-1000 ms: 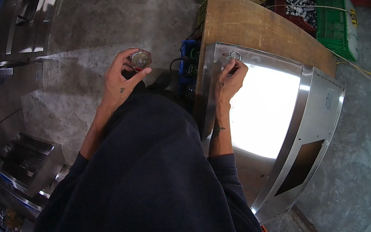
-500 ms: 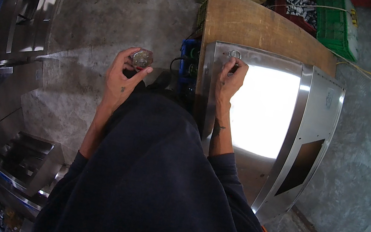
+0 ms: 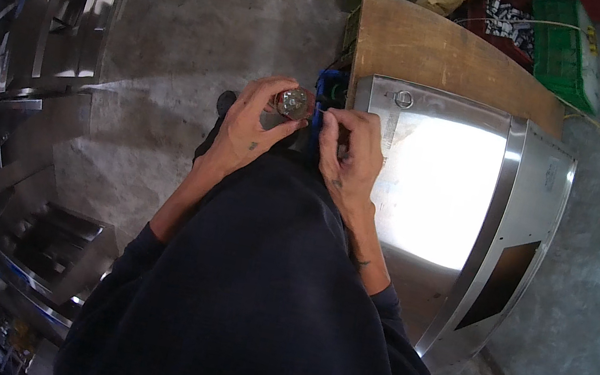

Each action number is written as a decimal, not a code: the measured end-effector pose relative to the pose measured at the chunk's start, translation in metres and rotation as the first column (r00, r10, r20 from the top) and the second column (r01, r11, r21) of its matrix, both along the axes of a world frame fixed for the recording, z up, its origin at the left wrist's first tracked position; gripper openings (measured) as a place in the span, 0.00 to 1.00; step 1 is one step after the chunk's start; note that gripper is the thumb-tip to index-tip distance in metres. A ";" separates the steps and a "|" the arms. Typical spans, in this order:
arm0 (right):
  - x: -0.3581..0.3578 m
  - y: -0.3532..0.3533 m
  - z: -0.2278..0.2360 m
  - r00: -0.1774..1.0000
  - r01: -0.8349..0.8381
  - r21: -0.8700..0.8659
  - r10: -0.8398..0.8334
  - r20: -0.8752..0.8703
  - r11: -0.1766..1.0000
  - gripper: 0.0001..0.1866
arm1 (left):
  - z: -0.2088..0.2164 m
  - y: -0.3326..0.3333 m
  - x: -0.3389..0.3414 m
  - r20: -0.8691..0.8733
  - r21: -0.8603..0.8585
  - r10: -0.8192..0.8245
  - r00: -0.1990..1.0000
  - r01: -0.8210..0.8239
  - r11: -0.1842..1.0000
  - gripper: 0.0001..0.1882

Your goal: The person inserts screws into pre-drilled holes on a stainless steel appliance panel using a small container of screws and a screwdriver. They work methodically along the edges of the panel, securing it to a wooden workbench.

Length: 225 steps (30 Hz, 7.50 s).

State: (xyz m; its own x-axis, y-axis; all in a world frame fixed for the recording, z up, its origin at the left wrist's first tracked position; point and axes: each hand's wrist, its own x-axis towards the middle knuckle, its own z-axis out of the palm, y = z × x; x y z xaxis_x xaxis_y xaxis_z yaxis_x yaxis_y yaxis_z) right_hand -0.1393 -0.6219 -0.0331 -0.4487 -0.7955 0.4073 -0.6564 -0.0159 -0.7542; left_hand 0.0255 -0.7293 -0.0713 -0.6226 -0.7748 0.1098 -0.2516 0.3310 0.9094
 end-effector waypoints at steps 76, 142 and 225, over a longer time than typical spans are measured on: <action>-0.106 0.011 -0.127 0.905 0.412 0.131 -0.390 -0.169 0.901 0.11 | -0.016 0.005 0.012 0.038 -0.001 0.066 0.997 -0.066 0.998 0.33; -0.046 0.004 -0.032 0.900 0.256 -0.060 -0.215 0.380 0.965 0.06 | 0.000 -0.003 -0.011 0.002 -0.007 -0.006 1.000 0.006 1.000 0.34; -0.147 0.027 -0.109 0.875 0.457 0.015 -0.447 -0.185 0.889 0.09 | -0.009 0.001 -0.006 0.025 -0.008 0.026 0.999 -0.026 1.000 0.34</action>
State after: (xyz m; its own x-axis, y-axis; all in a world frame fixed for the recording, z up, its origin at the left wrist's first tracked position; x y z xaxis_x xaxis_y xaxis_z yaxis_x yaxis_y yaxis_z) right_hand -0.2864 -0.5945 -0.1425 -0.6922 -0.5466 0.4712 -0.7007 0.3528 -0.6202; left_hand 0.0200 -0.7287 -0.0804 -0.6048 -0.7901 0.0998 -0.2834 0.3306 0.9002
